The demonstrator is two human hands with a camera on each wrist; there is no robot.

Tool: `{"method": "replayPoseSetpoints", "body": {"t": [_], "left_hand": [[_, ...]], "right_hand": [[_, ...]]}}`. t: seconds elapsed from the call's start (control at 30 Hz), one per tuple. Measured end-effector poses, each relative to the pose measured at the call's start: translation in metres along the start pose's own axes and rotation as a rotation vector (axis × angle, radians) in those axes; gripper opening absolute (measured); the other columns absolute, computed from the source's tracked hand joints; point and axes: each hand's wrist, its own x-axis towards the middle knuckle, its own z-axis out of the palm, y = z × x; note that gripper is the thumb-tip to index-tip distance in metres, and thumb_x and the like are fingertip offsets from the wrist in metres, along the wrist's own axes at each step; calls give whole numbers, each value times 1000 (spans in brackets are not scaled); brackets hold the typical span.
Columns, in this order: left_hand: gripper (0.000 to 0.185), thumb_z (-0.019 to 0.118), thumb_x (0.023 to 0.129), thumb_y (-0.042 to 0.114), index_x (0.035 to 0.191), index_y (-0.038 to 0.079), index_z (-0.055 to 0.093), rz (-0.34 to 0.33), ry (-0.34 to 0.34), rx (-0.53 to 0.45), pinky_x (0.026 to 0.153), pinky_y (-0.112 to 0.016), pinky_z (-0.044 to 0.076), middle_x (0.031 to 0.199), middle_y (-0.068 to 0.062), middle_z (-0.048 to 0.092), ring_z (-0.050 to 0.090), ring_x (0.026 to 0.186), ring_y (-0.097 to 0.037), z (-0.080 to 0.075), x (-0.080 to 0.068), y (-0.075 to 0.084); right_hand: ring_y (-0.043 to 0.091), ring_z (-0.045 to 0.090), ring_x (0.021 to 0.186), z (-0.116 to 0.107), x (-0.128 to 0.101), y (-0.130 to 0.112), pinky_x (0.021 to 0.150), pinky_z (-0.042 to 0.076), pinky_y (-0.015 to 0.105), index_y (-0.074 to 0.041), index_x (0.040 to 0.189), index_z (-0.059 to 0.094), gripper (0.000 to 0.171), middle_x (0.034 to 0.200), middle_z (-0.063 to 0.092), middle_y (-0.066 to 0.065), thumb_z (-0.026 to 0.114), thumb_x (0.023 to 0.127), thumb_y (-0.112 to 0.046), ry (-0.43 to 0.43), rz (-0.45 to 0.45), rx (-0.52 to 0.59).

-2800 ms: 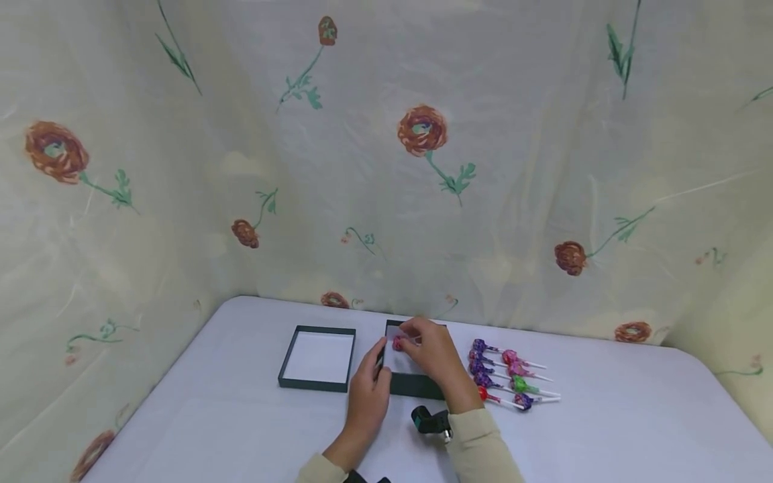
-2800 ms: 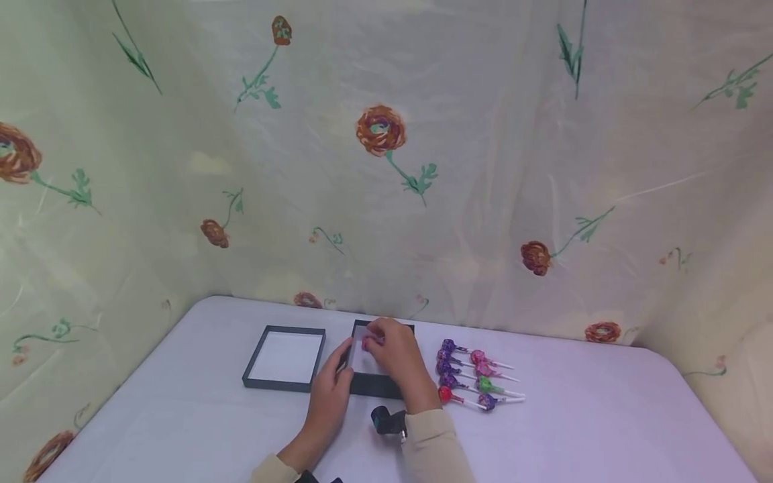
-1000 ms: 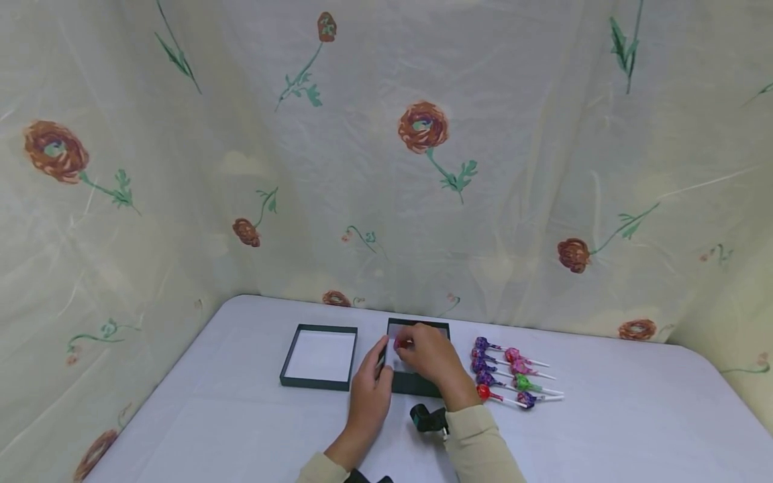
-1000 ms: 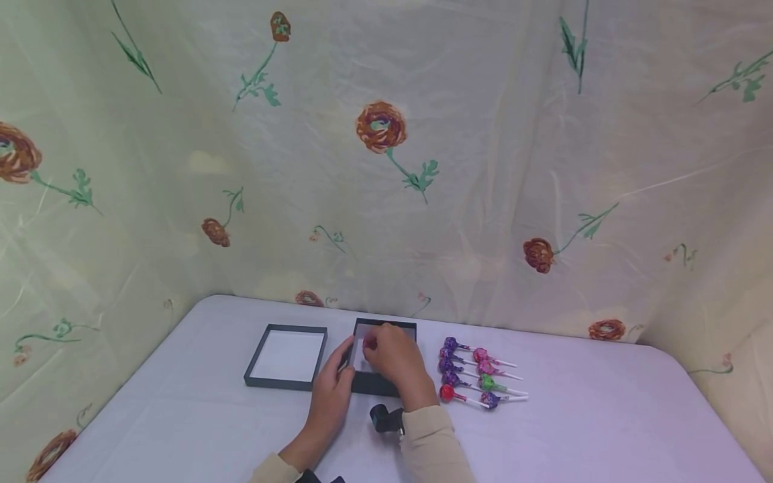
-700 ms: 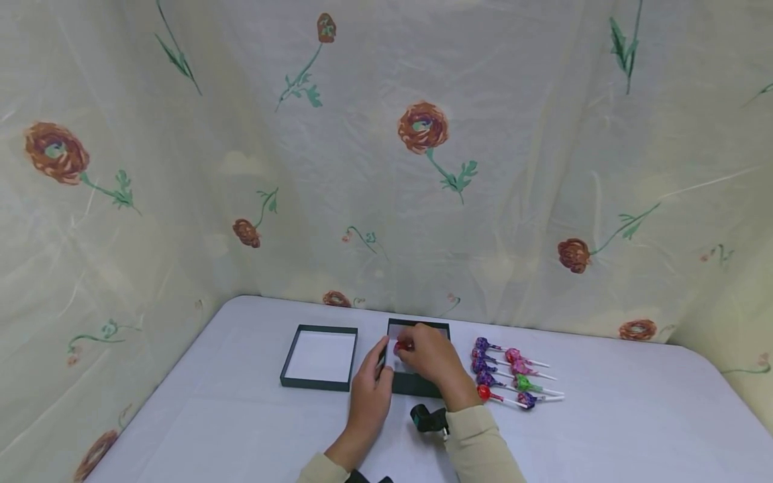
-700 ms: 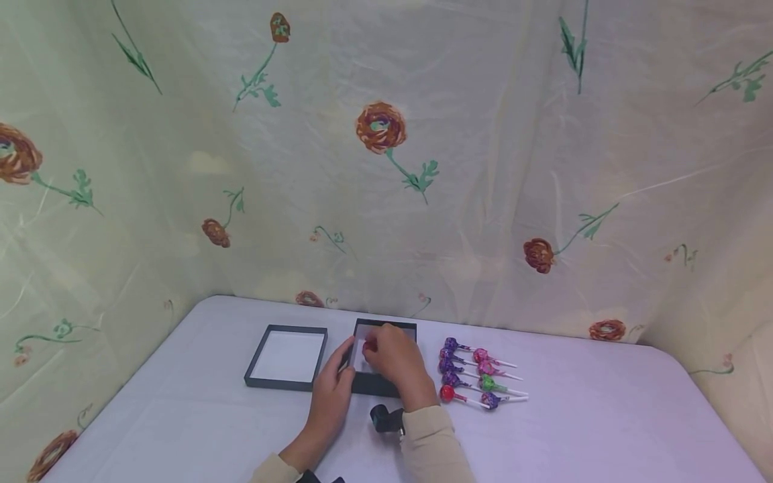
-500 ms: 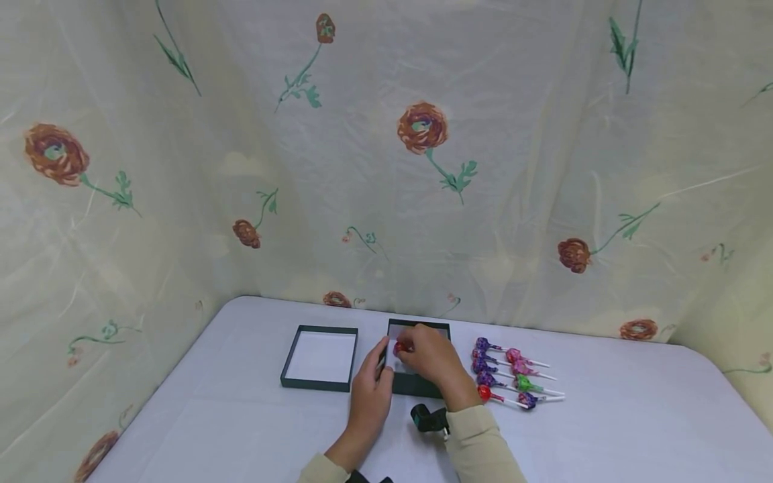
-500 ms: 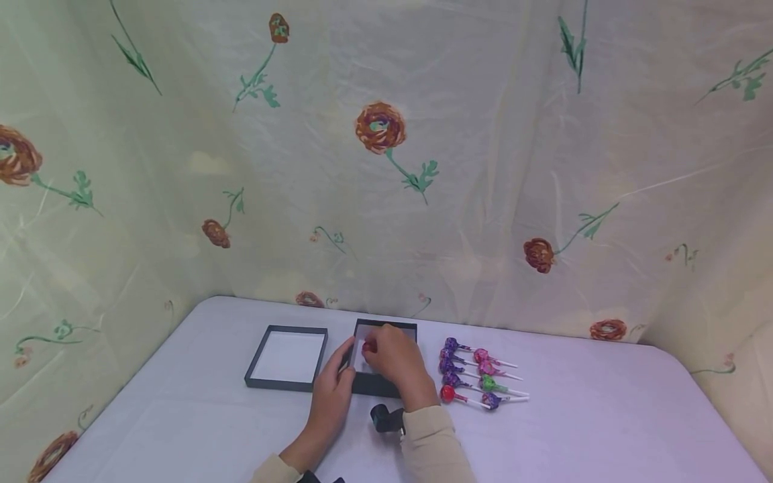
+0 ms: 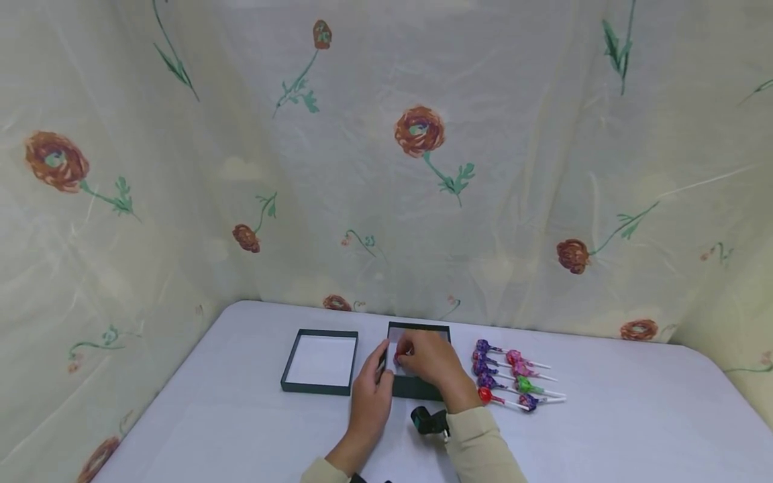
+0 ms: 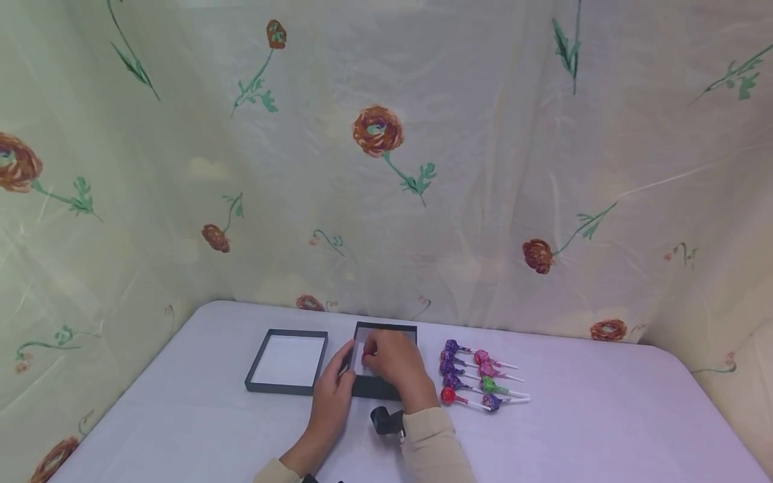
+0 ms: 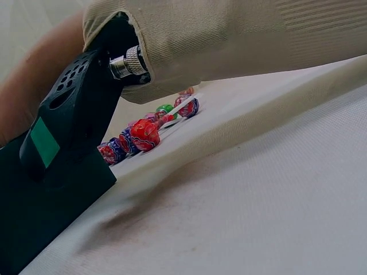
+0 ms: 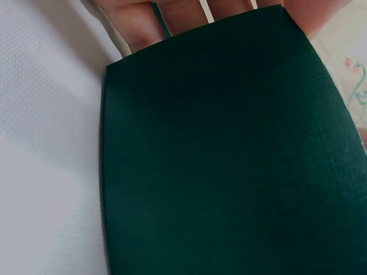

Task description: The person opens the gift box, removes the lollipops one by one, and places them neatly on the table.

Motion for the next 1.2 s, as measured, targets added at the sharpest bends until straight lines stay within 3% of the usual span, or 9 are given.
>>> {"method": "replayPoseSetpoints", "body": {"t": [0.17, 0.6, 1.2], "left_hand": [[51, 46, 95, 5, 144, 18, 45, 4, -8, 8, 106, -41, 40, 148, -1, 44, 41, 135, -18, 1, 0, -3], [51, 46, 94, 5, 144, 17, 45, 0, -5, -2, 107, -39, 39, 147, 0, 45, 41, 135, -17, 0, -1, 1], [51, 45, 94, 5, 144, 17, 45, 7, -6, 2, 107, -41, 39, 148, 0, 44, 40, 136, -18, 1, 0, -1]], "right_hand": [[14, 54, 67, 0, -2, 1, 62, 49, 30, -16, 80, 68, 7, 75, 61, -4, 75, 81, -13, -22, 6, 17], [14, 60, 74, -2, 1, 0, 70, 54, 35, -12, 92, 74, 11, 83, 68, -1, 74, 81, -15, -65, 9, -24], [15, 57, 73, -2, 1, 0, 72, 53, 38, -12, 91, 73, 7, 84, 67, 0, 70, 84, -14, -18, -23, -48]]}}
